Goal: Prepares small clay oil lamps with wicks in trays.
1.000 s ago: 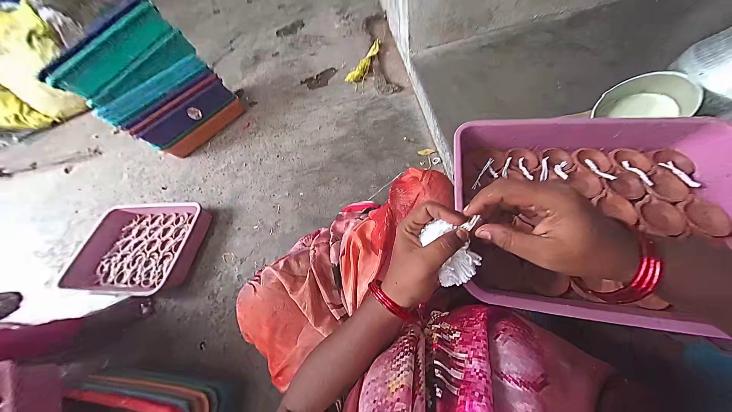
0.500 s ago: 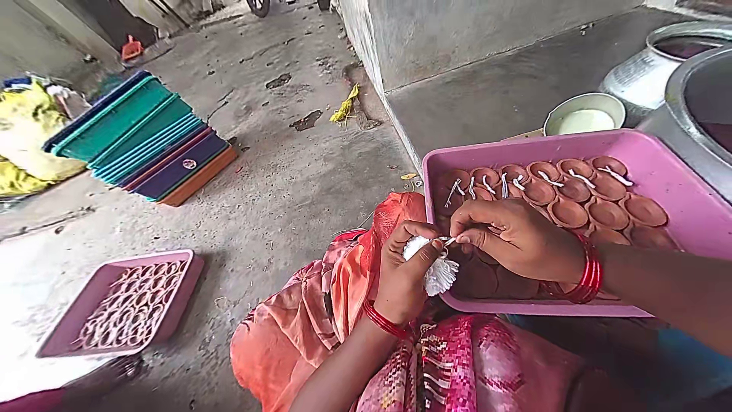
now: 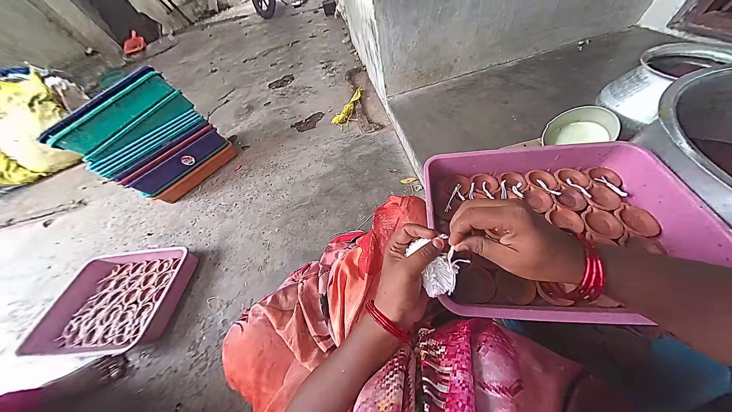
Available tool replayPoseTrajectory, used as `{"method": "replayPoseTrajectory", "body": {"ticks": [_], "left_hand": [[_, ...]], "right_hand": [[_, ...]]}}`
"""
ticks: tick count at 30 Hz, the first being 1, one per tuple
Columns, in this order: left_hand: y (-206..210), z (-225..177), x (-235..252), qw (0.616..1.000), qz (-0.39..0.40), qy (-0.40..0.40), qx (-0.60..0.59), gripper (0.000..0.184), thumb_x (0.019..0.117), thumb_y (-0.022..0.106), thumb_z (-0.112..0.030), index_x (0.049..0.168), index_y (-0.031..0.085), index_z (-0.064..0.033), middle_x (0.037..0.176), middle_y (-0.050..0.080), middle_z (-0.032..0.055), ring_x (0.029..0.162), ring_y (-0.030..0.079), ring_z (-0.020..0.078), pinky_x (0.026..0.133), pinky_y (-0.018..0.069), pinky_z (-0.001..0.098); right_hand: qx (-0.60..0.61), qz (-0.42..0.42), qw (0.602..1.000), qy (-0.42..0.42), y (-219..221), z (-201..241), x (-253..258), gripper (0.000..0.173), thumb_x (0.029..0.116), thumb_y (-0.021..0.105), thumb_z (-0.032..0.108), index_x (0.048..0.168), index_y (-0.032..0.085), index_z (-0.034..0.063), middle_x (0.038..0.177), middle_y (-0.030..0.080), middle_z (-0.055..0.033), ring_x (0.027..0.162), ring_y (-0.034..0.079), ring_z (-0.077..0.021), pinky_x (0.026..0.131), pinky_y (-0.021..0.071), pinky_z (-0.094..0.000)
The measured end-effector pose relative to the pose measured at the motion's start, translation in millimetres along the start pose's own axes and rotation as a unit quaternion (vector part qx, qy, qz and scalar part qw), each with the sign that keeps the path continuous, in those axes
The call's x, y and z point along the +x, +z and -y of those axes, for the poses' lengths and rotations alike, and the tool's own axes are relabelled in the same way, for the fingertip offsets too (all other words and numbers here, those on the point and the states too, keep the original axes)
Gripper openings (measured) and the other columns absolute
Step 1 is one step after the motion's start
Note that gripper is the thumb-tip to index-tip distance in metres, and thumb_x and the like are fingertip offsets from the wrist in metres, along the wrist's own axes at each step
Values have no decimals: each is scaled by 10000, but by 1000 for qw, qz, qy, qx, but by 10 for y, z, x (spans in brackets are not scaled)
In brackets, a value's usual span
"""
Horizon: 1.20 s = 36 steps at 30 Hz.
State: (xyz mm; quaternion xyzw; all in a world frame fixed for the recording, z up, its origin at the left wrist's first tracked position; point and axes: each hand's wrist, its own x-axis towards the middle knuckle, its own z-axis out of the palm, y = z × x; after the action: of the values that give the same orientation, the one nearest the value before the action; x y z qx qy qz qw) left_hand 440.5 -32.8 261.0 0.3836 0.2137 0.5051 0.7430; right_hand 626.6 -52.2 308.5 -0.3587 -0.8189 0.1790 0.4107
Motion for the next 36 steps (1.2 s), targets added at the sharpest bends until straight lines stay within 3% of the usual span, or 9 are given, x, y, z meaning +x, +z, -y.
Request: {"method": "replayPoseTrajectory", "body": {"ticks": [7, 14, 20, 24, 30, 32, 34, 36], "left_hand": [[29, 13, -23, 1000, 0, 19, 8, 178, 884, 651, 47, 861, 700, -123, 863, 712, -1, 806, 689, 68, 751, 591, 256], [-27, 56, 0, 987, 32, 117, 102, 158, 859, 720, 19, 875, 723, -138, 882, 713, -39, 856, 677, 41, 794, 581, 241], [-28, 64, 6, 986, 30, 116, 112, 142, 874, 707, 9, 869, 713, -133, 871, 708, -42, 834, 674, 39, 776, 582, 243], [-32, 60, 6, 991, 3, 92, 97, 131, 895, 662, 11, 889, 704, -113, 895, 713, -17, 842, 681, 62, 784, 584, 256], [-288, -5, 150, 978, -141, 87, 128, 233, 950, 451, 38, 924, 648, -85, 872, 709, 7, 771, 679, 81, 700, 577, 257], [-330, -73, 149, 976, -97, 74, 182, 242, 955, 452, 3, 988, 681, -67, 931, 713, 0, 749, 649, 53, 681, 552, 231], [-275, -161, 99, 970, 13, 52, 237, 254, 1016, 460, -70, 1111, 693, -38, 1010, 731, -5, 755, 641, 27, 694, 545, 216], [-157, -206, 61, 959, 102, 38, 264, 233, 1029, 517, -121, 1149, 691, -25, 1023, 730, -36, 812, 657, 2, 751, 561, 210]], "right_hand": [[-2, -86, 995, 57, 87, 6, -26, 69, 868, 709, 90, 867, 762, 44, 855, 713, 18, 817, 649, 49, 734, 530, -86], [25, -63, 993, 93, 53, 8, -33, 74, 868, 721, 92, 892, 773, 45, 872, 725, 25, 827, 659, 55, 735, 544, -90], [-4, -42, 998, 55, 63, -36, -28, 100, 905, 658, 98, 866, 732, 44, 862, 678, 10, 815, 620, 52, 714, 508, -76], [-17, -17, 997, 72, 45, -34, -22, 135, 947, 604, 126, 871, 688, 53, 856, 633, 13, 818, 589, 45, 720, 481, -82], [-42, 0, 996, 76, -83, -23, -18, 147, 967, 590, 145, 897, 687, 60, 866, 624, 22, 803, 592, 41, 713, 500, -91], [-64, 13, 996, 61, -90, -25, -10, 161, 963, 585, 151, 899, 699, 59, 859, 623, 16, 799, 582, 35, 703, 482, -94], [-97, 23, 994, 41, -63, -31, -4, 178, 971, 574, 173, 904, 703, 70, 862, 633, 6, 800, 595, 5, 694, 490, -126], [-130, 19, 991, 13, -27, -19, 11, 184, 968, 568, 173, 902, 705, 69, 863, 655, -16, 811, 620, -37, 706, 506, -160]]}}
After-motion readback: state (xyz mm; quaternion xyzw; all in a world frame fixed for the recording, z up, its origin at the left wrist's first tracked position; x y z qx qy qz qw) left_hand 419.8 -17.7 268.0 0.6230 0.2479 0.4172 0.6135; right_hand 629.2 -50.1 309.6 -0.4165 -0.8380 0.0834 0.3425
